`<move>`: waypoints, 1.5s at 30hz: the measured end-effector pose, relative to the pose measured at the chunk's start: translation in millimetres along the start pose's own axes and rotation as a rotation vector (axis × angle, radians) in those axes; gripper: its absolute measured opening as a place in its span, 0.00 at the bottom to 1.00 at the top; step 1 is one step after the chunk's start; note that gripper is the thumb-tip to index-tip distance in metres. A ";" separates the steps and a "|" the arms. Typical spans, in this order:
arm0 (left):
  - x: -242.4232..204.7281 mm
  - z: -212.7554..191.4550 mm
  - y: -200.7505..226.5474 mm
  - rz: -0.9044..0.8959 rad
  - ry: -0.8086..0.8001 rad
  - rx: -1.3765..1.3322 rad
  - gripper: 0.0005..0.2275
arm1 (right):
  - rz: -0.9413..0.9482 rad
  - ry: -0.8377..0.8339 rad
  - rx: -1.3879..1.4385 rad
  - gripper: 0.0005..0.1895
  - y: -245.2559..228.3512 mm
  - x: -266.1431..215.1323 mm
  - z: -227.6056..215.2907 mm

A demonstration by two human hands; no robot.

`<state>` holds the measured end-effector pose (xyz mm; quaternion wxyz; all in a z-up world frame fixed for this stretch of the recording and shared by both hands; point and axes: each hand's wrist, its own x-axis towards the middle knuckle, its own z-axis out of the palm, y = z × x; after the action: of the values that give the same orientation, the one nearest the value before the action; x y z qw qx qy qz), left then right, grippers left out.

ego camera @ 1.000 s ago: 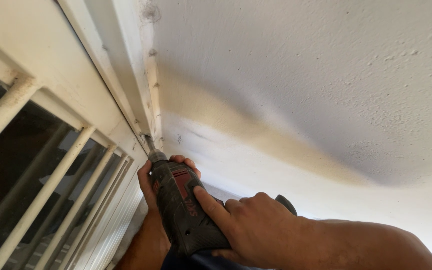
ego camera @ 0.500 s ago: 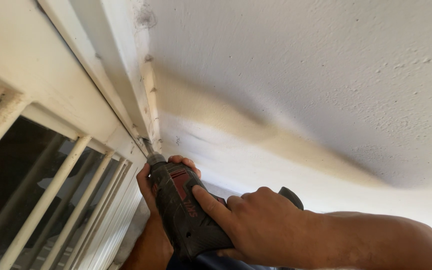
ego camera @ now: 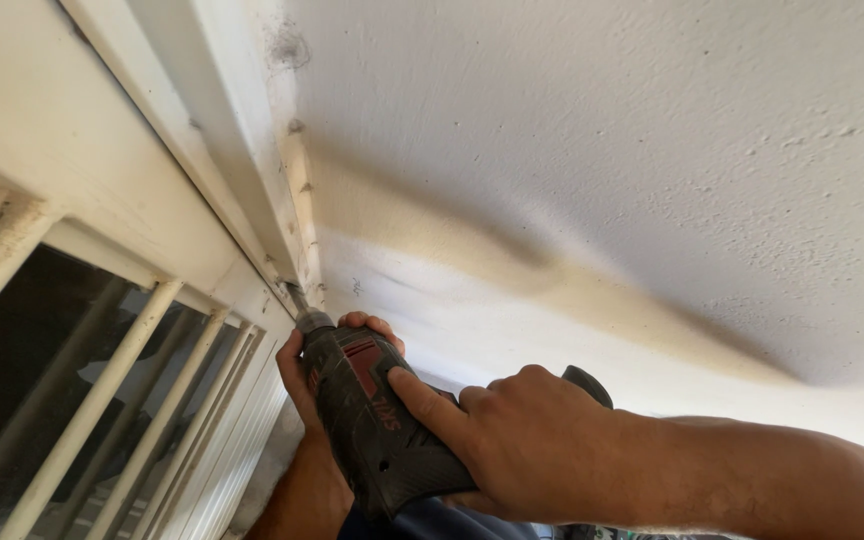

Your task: Installing a metal security gate by measuring the wall, drilling holes, and hammering the frame into position.

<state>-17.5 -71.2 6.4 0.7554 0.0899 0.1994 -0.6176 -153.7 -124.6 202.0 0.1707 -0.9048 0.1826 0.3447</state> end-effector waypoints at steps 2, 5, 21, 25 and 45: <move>0.8 -2.2 -0.2 0.004 -0.014 0.019 0.21 | 0.001 -0.011 0.002 0.53 1.2 0.8 1.0; 3.4 -5.2 -1.4 -0.020 -0.015 -0.007 0.21 | -0.002 0.015 -0.004 0.53 4.1 0.7 1.4; 19.3 -3.8 -6.7 -0.011 -0.058 -0.020 0.20 | 0.002 -0.009 0.004 0.53 26.0 3.7 -0.8; 16.9 -1.6 -6.5 -0.005 -0.039 -0.034 0.20 | 0.010 -0.012 0.017 0.52 29.1 6.2 6.6; 5.0 -3.8 8.7 0.024 0.000 -0.021 0.20 | 0.059 -0.130 0.006 0.53 -9.3 11.2 -18.4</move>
<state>-9.1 -72.3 -0.1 0.7637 0.0844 0.2051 -0.6063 -131.4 -126.8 208.9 0.1750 -0.8742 0.1987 0.4071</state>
